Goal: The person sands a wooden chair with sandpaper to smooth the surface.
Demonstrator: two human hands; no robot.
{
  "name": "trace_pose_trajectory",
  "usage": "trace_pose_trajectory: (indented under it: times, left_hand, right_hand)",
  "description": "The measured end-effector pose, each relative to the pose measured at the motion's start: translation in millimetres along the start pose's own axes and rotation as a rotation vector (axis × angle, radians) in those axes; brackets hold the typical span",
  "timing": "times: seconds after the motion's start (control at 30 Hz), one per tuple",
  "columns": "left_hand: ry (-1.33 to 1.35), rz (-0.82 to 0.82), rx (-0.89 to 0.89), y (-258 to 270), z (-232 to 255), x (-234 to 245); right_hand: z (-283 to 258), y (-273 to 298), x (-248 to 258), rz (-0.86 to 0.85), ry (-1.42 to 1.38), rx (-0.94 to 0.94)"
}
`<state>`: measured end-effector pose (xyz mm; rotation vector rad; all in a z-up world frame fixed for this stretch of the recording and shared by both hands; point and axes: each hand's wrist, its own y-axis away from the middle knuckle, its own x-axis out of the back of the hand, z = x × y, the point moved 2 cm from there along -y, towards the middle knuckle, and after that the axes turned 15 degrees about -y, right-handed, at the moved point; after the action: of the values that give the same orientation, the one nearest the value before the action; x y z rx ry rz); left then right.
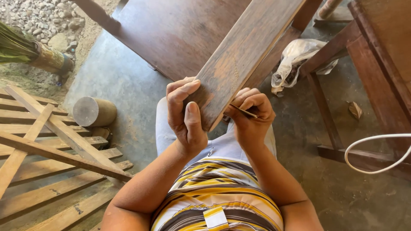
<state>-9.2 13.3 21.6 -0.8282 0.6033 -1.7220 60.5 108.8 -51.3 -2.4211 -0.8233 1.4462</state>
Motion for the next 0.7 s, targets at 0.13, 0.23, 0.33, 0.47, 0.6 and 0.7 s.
trace_pose_trajectory:
  times: [0.13,0.23,0.33,0.47,0.6,0.7]
  left_hand:
    - [-0.044,-0.086,-0.007,-12.5,8.7,12.2]
    - [-0.255,-0.339,0.007,-42.7,34.9,26.0]
    - [-0.361,-0.513,0.044,-54.9,46.3,27.1]
    - [-0.238,-0.507,0.106,-51.9,43.1,27.6]
    - [-0.170,-0.487,0.137,-46.7,34.1,25.4]
    - [-0.133,-0.459,0.177,-41.5,30.6,27.2]
  right_hand:
    - [-3.0,-3.5,-1.5,-0.103,0.052,0.072]
    - [5.9,11.9,9.3,-0.082,0.020,-0.021]
    - [5.7,15.6,8.1,-0.065,-0.041,-0.113]
    - [-6.2,3.8,-3.0,-0.028,-0.129,-0.150]
    - [-9.7,-10.6,-8.8,-0.064,-0.089,-0.117]
    - [-12.8,-9.5,-6.2,-0.007,-0.088,-0.239]
